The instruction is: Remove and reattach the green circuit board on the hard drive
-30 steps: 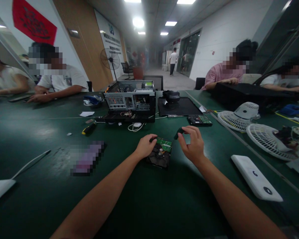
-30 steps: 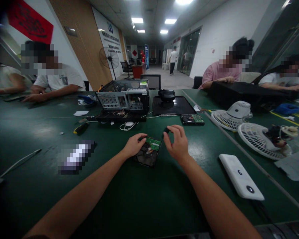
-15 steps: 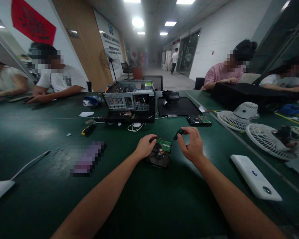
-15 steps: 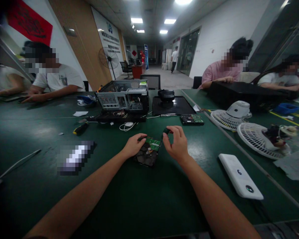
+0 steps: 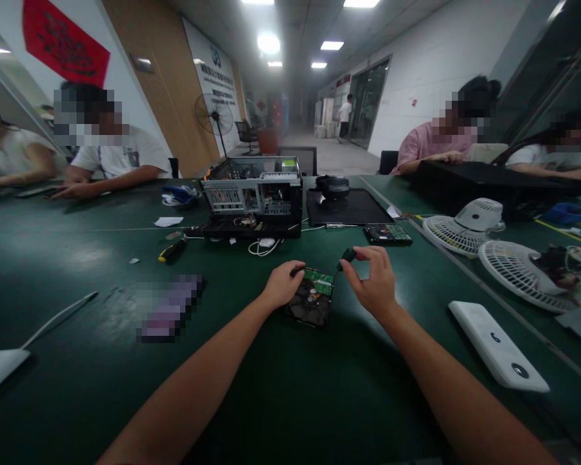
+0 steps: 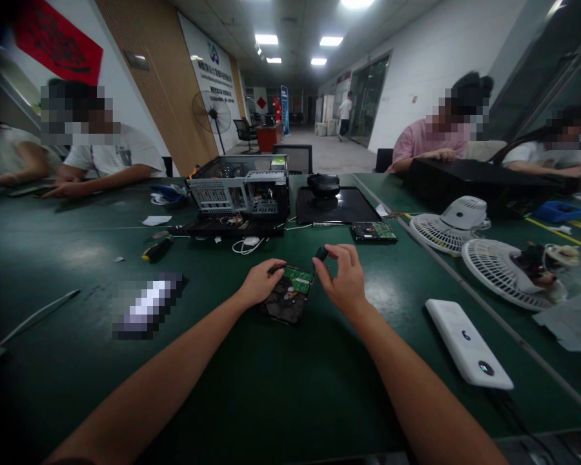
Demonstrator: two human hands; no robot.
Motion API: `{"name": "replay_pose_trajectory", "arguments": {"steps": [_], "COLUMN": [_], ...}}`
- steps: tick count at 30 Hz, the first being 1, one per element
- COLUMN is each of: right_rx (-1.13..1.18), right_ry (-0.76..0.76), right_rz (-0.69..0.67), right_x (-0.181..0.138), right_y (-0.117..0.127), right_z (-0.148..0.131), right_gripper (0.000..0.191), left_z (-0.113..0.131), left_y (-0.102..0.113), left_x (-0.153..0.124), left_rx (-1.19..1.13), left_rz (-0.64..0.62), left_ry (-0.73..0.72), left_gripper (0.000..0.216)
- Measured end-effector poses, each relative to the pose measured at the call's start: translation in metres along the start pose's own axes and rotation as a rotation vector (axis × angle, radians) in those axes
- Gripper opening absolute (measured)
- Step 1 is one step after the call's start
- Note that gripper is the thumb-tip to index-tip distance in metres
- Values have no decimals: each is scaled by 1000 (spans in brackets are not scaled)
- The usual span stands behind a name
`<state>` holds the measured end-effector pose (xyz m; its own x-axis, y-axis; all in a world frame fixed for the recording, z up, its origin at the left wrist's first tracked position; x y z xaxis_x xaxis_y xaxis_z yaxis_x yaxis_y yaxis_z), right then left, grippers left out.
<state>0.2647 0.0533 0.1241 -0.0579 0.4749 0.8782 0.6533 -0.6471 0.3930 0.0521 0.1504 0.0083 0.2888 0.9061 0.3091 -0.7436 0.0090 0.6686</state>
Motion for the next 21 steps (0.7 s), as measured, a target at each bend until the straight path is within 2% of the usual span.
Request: {"name": "replay_pose_trajectory", "arguments": {"steps": [6,13,21], "right_rx": [82,13,105], "right_ry": [51,32,0], "right_rz": [7,9,-44], "right_x": [-1,0,-3], "right_y": [-1,2,-4], "right_z": [-4,-2,2], "right_gripper": [36,31,38], "left_z": [0,-2,-3], "left_y": [0,-1,-2], "left_x": [0,0,0], "left_rx": [-3,-7,-5], "left_rz": [-2,-3,2], "left_ry": [3,-2,-5], "left_gripper": [30,29,30]}}
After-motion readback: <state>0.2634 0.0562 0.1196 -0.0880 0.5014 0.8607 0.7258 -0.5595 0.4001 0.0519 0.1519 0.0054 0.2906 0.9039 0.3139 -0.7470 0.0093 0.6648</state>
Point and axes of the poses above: each hand's wrist, its own x-axis towards the middle knuckle, its own y-axis out of the back of the hand, z = x × y, the point moved 9 cm from there along x, towards the middle knuckle, and after that the axes turned 2 degrees about x, right-handed, at the moved point
